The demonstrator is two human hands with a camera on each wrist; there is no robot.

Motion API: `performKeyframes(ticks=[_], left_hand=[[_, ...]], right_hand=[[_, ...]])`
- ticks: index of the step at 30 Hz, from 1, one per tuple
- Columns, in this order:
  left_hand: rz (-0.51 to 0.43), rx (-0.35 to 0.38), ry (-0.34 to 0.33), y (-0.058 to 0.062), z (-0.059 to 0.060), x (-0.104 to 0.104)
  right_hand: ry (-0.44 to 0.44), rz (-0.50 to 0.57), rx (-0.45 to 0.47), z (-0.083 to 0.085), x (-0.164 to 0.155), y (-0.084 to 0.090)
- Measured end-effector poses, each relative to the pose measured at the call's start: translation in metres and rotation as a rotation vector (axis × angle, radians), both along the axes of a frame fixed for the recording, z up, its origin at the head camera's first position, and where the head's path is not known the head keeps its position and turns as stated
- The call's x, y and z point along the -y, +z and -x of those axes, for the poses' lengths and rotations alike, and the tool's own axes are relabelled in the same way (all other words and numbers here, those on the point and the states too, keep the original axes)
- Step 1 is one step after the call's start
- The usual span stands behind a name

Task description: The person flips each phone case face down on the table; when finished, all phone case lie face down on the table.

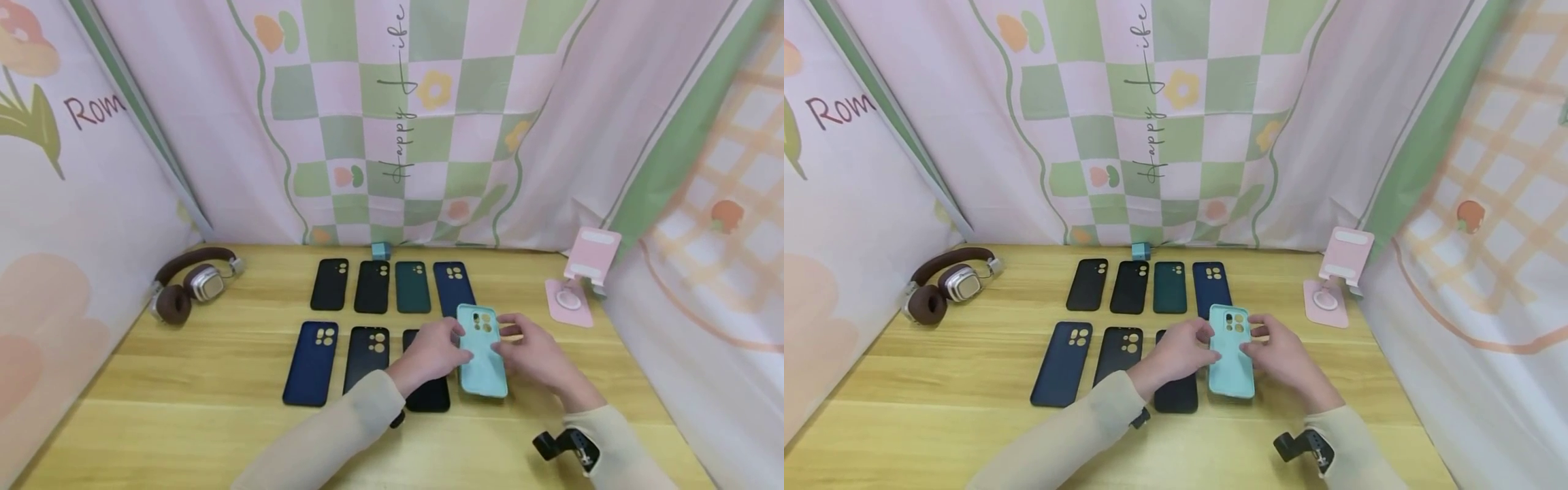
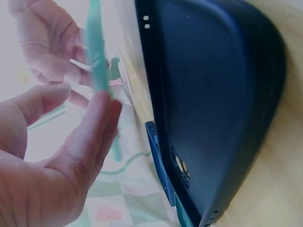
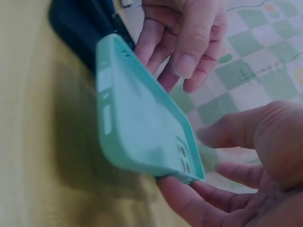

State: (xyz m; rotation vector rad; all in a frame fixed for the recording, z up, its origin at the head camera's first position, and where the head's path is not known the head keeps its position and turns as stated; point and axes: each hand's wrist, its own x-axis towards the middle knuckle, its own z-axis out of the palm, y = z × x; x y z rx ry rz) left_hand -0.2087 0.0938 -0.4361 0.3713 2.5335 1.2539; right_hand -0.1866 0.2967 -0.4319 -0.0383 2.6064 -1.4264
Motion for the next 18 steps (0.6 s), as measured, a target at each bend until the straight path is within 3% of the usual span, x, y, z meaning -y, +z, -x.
performKeyframes(ticks=[10, 18], left_hand=[[-0.294, -0.065, 0.031, 0.005, 0.002, 0.014], [-0.387, -0.053, 0.0, 0.007, -0.002, 0.022]], right_hand=[[0.0, 0.061, -0.095, -0.003, 0.008, 0.027], [0.029, 0.106, -0.156, -0.003, 0.021, 0.028]])
